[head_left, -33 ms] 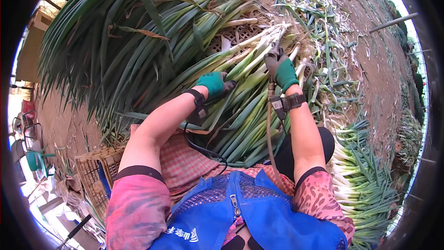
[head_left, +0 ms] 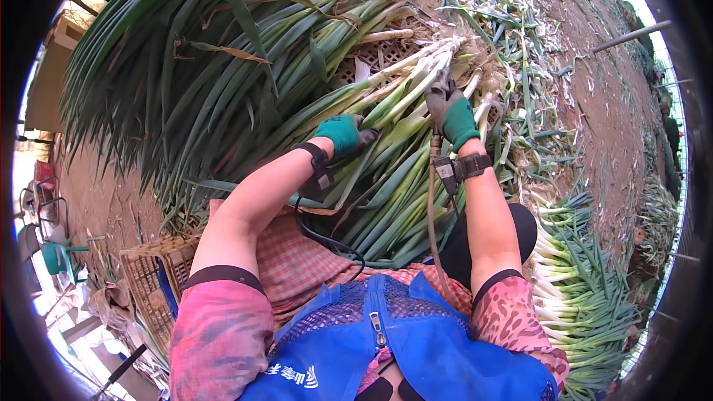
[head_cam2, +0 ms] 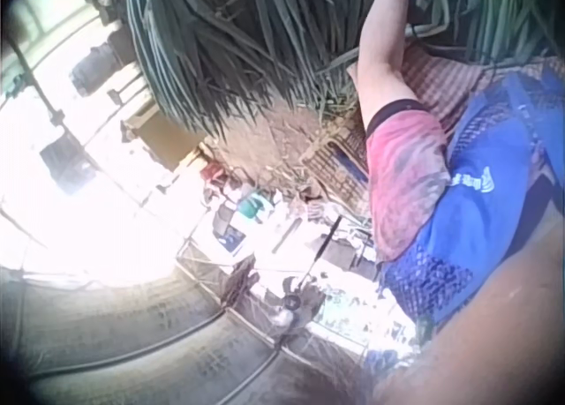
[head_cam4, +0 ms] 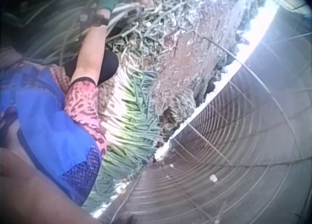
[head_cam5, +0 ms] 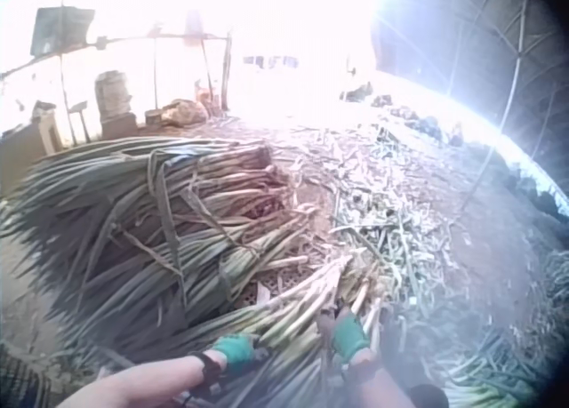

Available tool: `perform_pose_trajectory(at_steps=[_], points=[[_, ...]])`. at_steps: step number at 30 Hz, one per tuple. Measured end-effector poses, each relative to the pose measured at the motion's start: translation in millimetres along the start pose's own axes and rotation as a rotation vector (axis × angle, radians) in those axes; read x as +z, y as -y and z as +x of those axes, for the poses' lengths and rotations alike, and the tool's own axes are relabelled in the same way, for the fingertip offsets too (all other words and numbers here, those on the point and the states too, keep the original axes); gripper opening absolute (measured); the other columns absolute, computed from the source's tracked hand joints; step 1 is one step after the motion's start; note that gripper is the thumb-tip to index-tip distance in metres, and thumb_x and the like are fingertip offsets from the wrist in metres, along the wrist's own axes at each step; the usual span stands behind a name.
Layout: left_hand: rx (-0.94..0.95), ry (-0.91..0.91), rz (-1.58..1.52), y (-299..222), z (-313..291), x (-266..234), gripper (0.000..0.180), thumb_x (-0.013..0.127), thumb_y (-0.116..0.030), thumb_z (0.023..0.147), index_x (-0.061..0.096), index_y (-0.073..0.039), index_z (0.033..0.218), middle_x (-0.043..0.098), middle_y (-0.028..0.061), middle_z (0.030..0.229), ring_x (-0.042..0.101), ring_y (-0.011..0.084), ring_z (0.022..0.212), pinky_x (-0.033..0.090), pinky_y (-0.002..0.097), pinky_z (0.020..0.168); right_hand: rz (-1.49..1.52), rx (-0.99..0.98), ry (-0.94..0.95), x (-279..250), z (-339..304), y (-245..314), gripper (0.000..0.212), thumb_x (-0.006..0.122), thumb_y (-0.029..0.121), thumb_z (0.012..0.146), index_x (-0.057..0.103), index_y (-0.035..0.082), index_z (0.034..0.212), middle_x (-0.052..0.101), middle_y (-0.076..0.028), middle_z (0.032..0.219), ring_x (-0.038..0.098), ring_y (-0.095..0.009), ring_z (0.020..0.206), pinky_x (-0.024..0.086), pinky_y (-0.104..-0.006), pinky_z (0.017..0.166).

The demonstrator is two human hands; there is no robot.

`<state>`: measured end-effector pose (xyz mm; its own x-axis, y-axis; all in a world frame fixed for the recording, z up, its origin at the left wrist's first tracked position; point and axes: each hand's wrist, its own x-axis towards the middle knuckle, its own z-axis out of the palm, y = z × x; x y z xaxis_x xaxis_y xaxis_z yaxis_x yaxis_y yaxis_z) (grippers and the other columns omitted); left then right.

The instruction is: Trimming and cleaning harvested leeks manually.

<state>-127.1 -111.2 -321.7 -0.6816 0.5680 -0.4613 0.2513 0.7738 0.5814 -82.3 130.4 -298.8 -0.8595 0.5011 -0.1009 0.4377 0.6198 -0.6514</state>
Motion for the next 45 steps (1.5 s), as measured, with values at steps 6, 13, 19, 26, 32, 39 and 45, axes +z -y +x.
perform_pose_trajectory(at_steps=[6,13,19,26,32,39,45], points=[[-0.005,0.002,-0.035,6,7,4,0.058,0.060,-0.057,0.083,0.064,-0.010,0.117,0.065,0.0198,0.110,0.061,0.0356,0.105,0.046,0.0418,0.090,-0.089,0.112,0.113,-3,-4,-7,0.050,0.062,0.035,0.079,0.060,-0.005,0.108,0.066,-0.027,0.099,0.064,-0.041,0.096,0.049,-0.0412,0.084],[0.001,0.007,-0.027,6,14,9,0.059,0.059,-0.057,0.084,0.064,-0.010,0.119,0.065,0.0198,0.111,0.061,0.0357,0.105,0.046,0.0416,0.091,-0.291,-0.072,0.119,-16,27,-24,0.048,0.060,0.037,0.081,0.061,-0.001,0.111,0.065,-0.027,0.102,0.061,-0.043,0.099,0.049,-0.0427,0.085],[-0.027,-0.123,-0.059,21,17,16,0.063,0.059,-0.056,0.084,0.062,-0.004,0.119,0.064,0.0235,0.112,0.061,0.0347,0.107,0.045,0.0411,0.093,-0.229,-0.167,0.209,4,-37,-9,0.040,0.056,0.038,0.087,0.061,0.001,0.103,0.064,-0.024,0.076,0.067,-0.037,0.073,0.052,-0.0425,0.065],[-0.102,-0.051,-0.233,13,11,8,0.058,0.058,-0.054,0.086,0.068,-0.002,0.107,0.069,0.0196,0.095,0.066,0.0292,0.087,0.049,0.0373,0.081,-0.036,-0.016,0.384,9,-123,-4,0.032,0.062,0.029,0.087,0.061,0.000,0.100,0.061,-0.015,0.073,0.058,-0.024,0.064,0.047,-0.0356,0.062],[0.236,-0.052,-0.209,108,51,36,0.052,0.058,-0.049,0.087,0.068,-0.003,0.106,0.069,0.0189,0.088,0.063,0.0231,0.076,0.050,0.0346,0.077,0.340,0.202,0.245,16,-120,-1,0.042,0.067,0.032,0.083,0.060,-0.007,0.096,0.065,-0.017,0.078,0.062,-0.025,0.072,0.049,-0.0366,0.068],[-0.315,-0.177,0.279,74,33,-17,0.078,0.070,-0.045,0.075,0.041,-0.009,0.137,0.049,0.0163,0.137,0.054,0.0333,0.119,0.045,0.0431,0.098,0.228,0.229,0.187,-8,-125,-18,0.048,0.066,0.037,0.083,0.061,-0.008,0.097,0.060,-0.013,0.073,0.056,-0.019,0.068,0.047,-0.0354,0.065],[-0.221,0.109,0.123,81,45,-5,0.080,0.075,-0.046,0.067,0.050,-0.003,0.130,0.057,0.0185,0.127,0.058,0.0322,0.114,0.046,0.0400,0.097,0.202,0.211,0.272,1,-130,-3,0.047,0.066,0.039,0.082,0.061,-0.006,0.095,0.061,-0.013,0.071,0.059,-0.020,0.068,0.048,-0.0346,0.064]])
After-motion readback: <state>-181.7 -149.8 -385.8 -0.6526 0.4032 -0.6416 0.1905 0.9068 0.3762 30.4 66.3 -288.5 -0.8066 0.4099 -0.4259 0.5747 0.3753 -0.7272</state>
